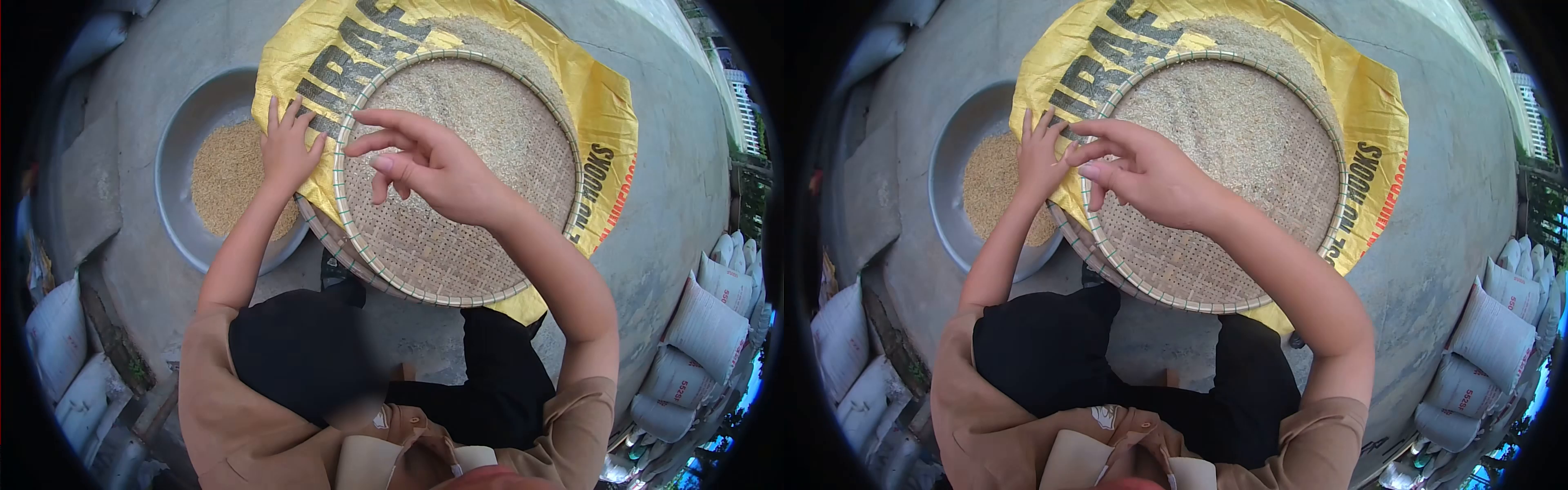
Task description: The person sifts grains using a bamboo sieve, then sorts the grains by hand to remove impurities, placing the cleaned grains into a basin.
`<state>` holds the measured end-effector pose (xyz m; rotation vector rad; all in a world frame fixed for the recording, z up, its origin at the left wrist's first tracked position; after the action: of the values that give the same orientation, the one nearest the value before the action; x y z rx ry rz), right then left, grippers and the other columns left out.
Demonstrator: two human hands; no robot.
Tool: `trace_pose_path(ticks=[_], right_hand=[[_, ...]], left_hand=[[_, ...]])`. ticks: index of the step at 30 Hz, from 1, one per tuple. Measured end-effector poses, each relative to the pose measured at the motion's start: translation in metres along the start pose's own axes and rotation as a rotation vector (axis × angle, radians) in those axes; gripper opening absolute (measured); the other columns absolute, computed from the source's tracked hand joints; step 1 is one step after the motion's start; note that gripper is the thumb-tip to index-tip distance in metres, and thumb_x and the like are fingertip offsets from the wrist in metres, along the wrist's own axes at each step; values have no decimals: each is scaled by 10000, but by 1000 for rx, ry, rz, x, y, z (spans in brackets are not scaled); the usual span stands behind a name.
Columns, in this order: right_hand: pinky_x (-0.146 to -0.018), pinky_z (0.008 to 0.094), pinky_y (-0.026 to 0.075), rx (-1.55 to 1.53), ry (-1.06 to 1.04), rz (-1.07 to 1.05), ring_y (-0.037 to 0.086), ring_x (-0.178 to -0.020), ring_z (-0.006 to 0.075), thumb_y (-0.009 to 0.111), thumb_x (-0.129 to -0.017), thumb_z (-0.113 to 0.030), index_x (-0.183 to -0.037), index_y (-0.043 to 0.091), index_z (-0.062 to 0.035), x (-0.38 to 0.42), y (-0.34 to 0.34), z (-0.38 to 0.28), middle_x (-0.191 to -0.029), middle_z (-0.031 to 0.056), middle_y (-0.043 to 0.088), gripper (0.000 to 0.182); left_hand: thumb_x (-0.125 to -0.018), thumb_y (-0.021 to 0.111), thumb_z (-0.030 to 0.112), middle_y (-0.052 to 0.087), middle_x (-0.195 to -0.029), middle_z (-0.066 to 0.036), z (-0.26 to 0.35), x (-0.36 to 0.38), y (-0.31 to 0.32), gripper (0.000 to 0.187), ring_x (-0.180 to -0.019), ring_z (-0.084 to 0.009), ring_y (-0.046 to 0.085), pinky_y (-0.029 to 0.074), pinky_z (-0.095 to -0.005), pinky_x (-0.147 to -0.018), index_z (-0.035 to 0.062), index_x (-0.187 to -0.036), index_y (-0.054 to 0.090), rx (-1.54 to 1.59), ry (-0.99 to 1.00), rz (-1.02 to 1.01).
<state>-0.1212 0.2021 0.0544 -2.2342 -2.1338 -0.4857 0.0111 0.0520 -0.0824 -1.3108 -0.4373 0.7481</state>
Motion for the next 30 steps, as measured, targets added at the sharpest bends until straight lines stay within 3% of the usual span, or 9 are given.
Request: trace_pose_path(ticks=[2,4,6,8,10,14,19,23,30], right_hand=[[-671,240,474,-104,-59,-66,607,-739,104,507,-924,-67,-1249,466,-11,1,9,-10,-1048,92,608,332],[-677,239,476,354,-174,116,619,-784,110,516,-928,-93,-1210,502,13,4,-15,-2,-976,67,621,302],[-589,242,484,490,62,273,620,-696,127,579,-898,-150,-1077,569,44,15,-62,31,-906,111,643,264],[-543,226,465,375,233,454,584,-645,94,596,-884,-139,-977,598,31,40,-109,69,-799,69,638,194],[-510,208,444,361,213,552,546,-615,69,606,-872,-116,-943,596,15,67,-142,100,-763,49,625,150],[-529,210,441,275,295,574,530,-608,59,619,-860,-100,-928,606,17,100,-153,130,-757,40,625,136],[-573,228,438,707,320,455,512,-612,62,657,-823,-96,-870,632,-1,114,-141,132,-699,20,605,109],[-640,298,474,826,269,426,576,-682,174,657,-797,-80,-876,643,-31,118,-133,133,-777,77,595,94],[-704,359,470,1047,108,352,576,-783,282,626,-796,-62,-842,597,-25,110,-119,128,-830,120,572,66]], left_hand=[[-799,627,350,390,-1412,-57,3,-1,-3,411,-1386,-321,166,331,-625,-931,121,-1139,601,23,35,30],[-801,630,342,381,-1418,-53,2,-1,-3,408,-1388,-319,160,318,-640,-944,123,-1144,596,12,-12,-12],[-800,632,340,376,-1421,-51,1,-1,-2,409,-1387,-320,161,312,-645,-949,124,-1145,595,23,-11,-11],[-799,634,337,372,-1424,-49,0,-1,0,410,-1387,-320,162,306,-650,-954,124,-1147,593,35,-18,-12],[-799,635,339,379,-1419,-48,-1,-1,0,404,-1387,-320,162,312,-642,-951,124,-1139,597,27,-17,-7],[-798,637,340,384,-1416,-49,-1,0,0,399,-1387,-319,161,325,-630,-941,122,-1131,602,36,-4,6],[-796,640,340,390,-1413,-49,0,-1,-1,393,-1387,-318,162,345,-602,-926,121,-1121,607,33,-4,17],[-796,640,338,392,-1412,-48,1,-1,-1,389,-1387,-319,160,349,-594,-928,122,-1118,609,23,-2,18],[-795,639,332,395,-1410,-52,2,-1,-1,382,-1386,-322,164,356,-589,-923,126,-1115,610,16,3,22]])
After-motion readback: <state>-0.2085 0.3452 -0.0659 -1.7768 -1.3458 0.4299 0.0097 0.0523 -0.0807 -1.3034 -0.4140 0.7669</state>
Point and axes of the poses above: each hand's wrist, its own x-axis away from the middle knuckle, its own y-axis out of the palm, z = x × y, the point moved 6 cm from there along -x, towards the middle knuckle
